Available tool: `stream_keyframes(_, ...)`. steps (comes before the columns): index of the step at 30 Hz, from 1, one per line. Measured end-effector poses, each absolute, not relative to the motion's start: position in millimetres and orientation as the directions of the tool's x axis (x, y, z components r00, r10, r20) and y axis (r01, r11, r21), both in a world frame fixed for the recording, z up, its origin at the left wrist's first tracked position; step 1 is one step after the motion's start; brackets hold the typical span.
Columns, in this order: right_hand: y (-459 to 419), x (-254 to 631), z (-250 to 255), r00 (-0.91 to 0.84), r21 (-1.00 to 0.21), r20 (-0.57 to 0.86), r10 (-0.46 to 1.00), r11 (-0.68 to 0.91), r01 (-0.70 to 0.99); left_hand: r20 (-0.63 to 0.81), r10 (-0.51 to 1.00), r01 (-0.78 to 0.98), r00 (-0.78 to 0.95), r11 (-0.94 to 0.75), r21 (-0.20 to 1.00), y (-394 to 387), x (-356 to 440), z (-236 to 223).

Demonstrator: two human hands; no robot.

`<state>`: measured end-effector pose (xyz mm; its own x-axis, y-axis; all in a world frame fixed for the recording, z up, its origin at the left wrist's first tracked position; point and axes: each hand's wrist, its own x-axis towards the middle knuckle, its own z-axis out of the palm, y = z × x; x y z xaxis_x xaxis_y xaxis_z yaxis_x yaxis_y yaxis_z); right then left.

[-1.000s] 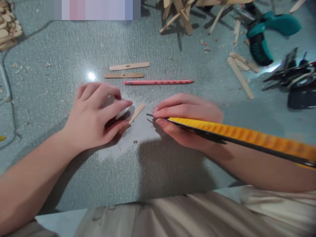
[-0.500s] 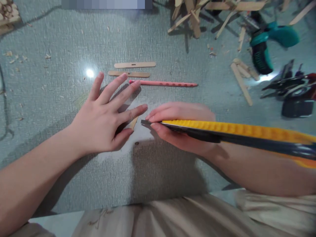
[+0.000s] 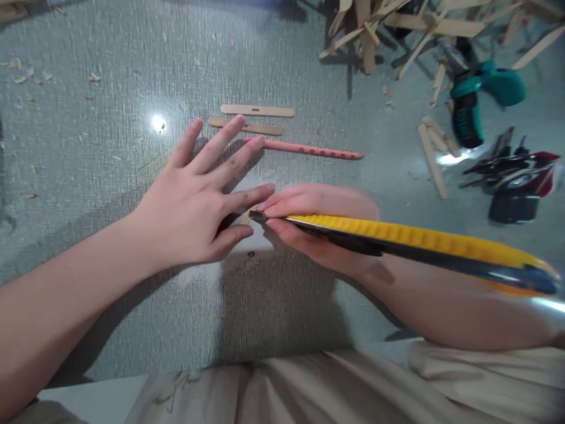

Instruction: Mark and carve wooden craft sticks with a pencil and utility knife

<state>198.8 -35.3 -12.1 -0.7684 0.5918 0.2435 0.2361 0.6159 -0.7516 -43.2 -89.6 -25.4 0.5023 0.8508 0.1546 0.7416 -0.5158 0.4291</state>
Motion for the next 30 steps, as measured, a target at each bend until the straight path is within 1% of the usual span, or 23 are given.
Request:
stream_keyframes(4, -35.5, 197.9, -12.8, -0.763, -0.751, 0.269, 0.588, 0.624, 0.216, 0.145, 0.854, 0.748, 0.500, -0.510, 0.424, -90.2, -42.6, -24.7)
stream_keyframes(13, -37.2, 200.7, -13.6, -0.793, -0.753, 0.260, 0.551, 0.629, 0.190, 0.131, 0.854, 0.742, 0.504, -0.506, 0.441, -89.2, -41.7, -24.3)
stream_keyframes(18, -38.2, 201.9, -14.2, -0.788, -0.756, 0.256, 0.559, 0.624, 0.198, 0.059, 0.852, 0.777, 0.521, -0.501, 0.380, -89.4, -42.3, -21.6)
stream_keyframes(23, -37.8, 200.5, -13.4, -0.779, -0.759, 0.254, 0.573, 0.618, 0.207, 0.097, 0.834, 0.772, 0.543, -0.541, 0.333, -89.7, -42.3, -21.1)
stream_keyframes(30, -37.6, 200.5, -14.4, -0.793, -0.754, 0.269, 0.546, 0.632, 0.180, 0.073, 0.841, 0.783, 0.535, -0.527, 0.332, -90.1, -41.7, -21.0)
